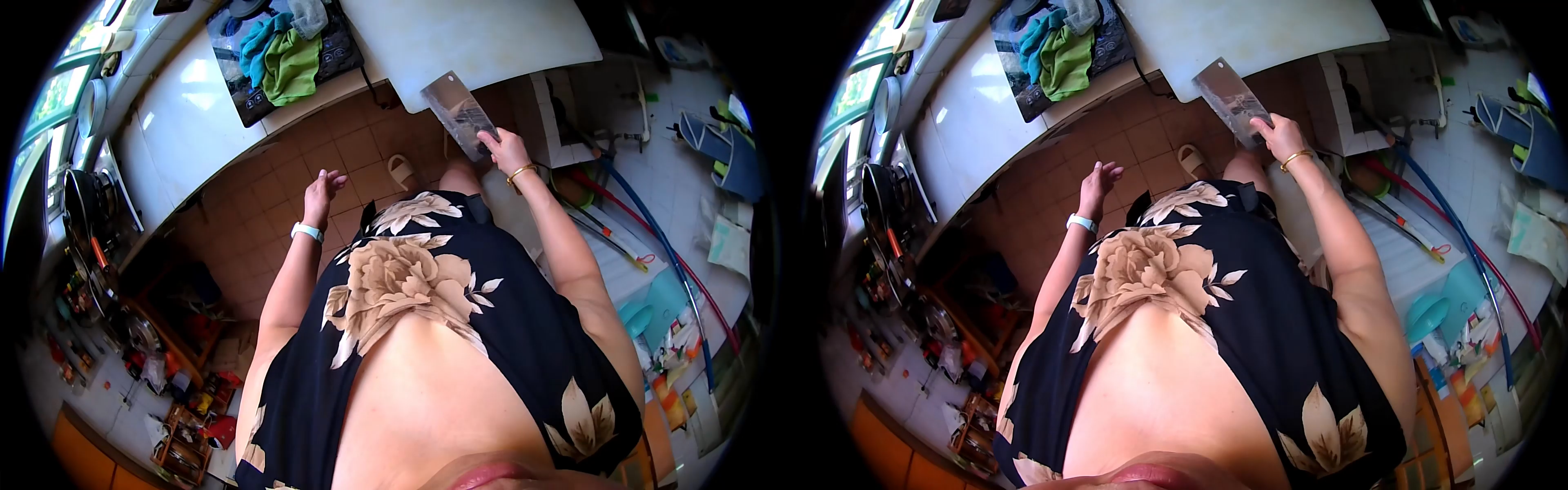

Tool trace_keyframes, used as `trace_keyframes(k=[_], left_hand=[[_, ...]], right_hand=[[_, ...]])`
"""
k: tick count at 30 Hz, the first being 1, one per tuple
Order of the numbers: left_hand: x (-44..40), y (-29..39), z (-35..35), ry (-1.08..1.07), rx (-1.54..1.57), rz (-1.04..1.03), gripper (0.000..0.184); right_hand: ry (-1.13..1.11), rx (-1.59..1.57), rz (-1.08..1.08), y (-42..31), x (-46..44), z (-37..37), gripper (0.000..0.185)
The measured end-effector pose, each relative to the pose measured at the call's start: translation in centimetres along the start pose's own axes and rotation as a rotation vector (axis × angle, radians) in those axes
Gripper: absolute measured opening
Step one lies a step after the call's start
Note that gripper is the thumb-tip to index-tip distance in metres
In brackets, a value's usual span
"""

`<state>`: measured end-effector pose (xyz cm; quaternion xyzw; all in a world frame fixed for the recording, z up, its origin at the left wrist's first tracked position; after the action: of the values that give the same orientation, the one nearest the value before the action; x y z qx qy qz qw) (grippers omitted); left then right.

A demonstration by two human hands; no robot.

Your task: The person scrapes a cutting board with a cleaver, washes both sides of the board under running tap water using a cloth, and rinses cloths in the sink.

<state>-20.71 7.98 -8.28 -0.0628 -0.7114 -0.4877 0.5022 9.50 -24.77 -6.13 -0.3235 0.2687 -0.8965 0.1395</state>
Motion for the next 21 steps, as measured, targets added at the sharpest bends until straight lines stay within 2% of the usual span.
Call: trace_keyframes(k=[4, 5, 7, 11, 14, 16, 17, 19, 21], left_hand=[[-0.3, 0.0, -0.3, -0.013, 0.000, -0.006, 0.057], [-0.4, 0.0, -0.4, -0.014, 0.000, -0.006, 0.057], [0.0, 0.7, -0.9, 0.014, 0.003, -0.009, 0.056], [-0.5, 0.1, 0.1, 0.015, 0.021, -0.032, 0.056], [-0.9, -0.8, 0.4, -0.006, 0.030, -0.002, 0.058], [-0.6, -0.5, 0.2, -0.003, -0.003, 0.023, 0.057], [-0.4, -0.4, 0.1, 0.001, -0.001, 0.024, 0.057], [-0.1, 0.1, -0.3, 0.007, 0.009, 0.015, 0.057], [-0.5, -0.4, -0.1, 0.006, 0.019, 0.023, 0.056]], right_hand=[[-0.025, -0.036, 0.002, -0.2, 0.2, -2.0, 0.052], [-0.025, 0.039, 0.030, -0.6, 0.4, -2.5, 0.052], [-0.006, 0.085, 0.069, -1.1, 0.1, -2.0, 0.052], [0.030, 0.021, -0.009, -0.8, -0.3, 0.1, 0.051], [0.017, 0.061, 0.031, 0.0, -0.2, -1.0, 0.050], [0.037, 0.215, 0.156, -0.8, -0.2, -1.0, 0.050], [0.085, 0.163, 0.163, -0.9, -0.5, -0.3, 0.045], [0.040, 0.019, 0.052, -0.8, -0.6, -0.4, 0.045], [0.009, 0.082, 0.076, -0.8, -0.5, -1.4, 0.046]])
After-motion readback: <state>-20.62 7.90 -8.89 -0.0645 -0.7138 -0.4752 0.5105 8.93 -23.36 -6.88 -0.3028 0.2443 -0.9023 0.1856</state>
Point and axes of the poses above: each hand's wrist, its own x-axis away from the middle knuckle, its own z-axis out of the back of the hand, y = z × x, the point moved 6 cm from there along -x, towards the middle knuckle, and after that the axes turned 11 degrees about x, right-handed, at the moved point
